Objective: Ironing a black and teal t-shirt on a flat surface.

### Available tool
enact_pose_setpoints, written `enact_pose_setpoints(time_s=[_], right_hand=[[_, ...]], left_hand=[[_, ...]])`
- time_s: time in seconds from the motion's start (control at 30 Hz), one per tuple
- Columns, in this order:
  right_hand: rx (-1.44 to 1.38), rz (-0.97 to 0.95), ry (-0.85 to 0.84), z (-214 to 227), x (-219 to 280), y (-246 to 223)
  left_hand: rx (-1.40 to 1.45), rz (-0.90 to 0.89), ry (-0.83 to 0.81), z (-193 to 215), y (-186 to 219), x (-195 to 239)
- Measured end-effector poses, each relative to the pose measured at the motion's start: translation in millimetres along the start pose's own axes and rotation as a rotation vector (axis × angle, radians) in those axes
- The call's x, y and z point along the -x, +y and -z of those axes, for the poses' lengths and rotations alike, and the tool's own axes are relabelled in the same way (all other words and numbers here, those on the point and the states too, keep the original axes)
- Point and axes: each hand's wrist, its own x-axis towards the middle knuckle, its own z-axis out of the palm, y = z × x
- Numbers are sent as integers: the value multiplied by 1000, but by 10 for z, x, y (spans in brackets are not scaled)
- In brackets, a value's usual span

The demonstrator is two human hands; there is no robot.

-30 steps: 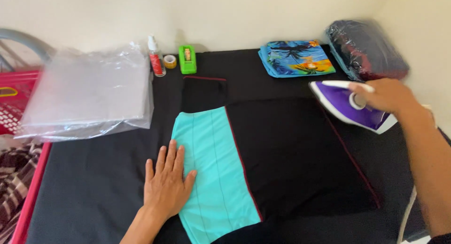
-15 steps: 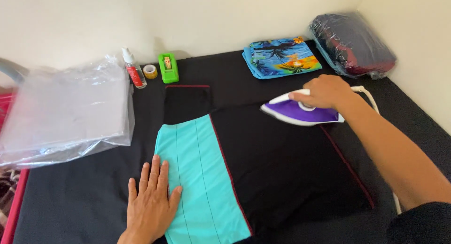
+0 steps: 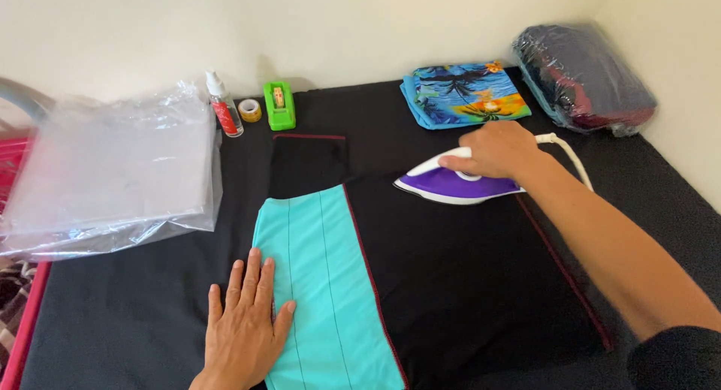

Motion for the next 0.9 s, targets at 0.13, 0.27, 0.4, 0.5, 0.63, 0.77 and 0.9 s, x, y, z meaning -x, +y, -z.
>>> enact_pose_setpoints(time_s=[0.13,0.27,0.4,0.5,0.63,0.77,0.9], right_hand=[[-85,-26,46,149,-81,-215],[-73,17,82,208,-177,-417],[-108,11,117,296,-266,-617],[-100,20,100,329,-317,-682],[-89,55,68,377,-340,-728],[-134,18,113,370,-339,-777],[-128,48,179,299,-207,-738]], left_hand=[[4,3,9,53,26,-18],[12,3,4,49,32,-8],[28,3,1,75,32,11],[42,0,16,98,47,10],[50,-9,11,78,27,12],[49,-4,-11,101,26,-1],[39,-8,8,128,25,22]])
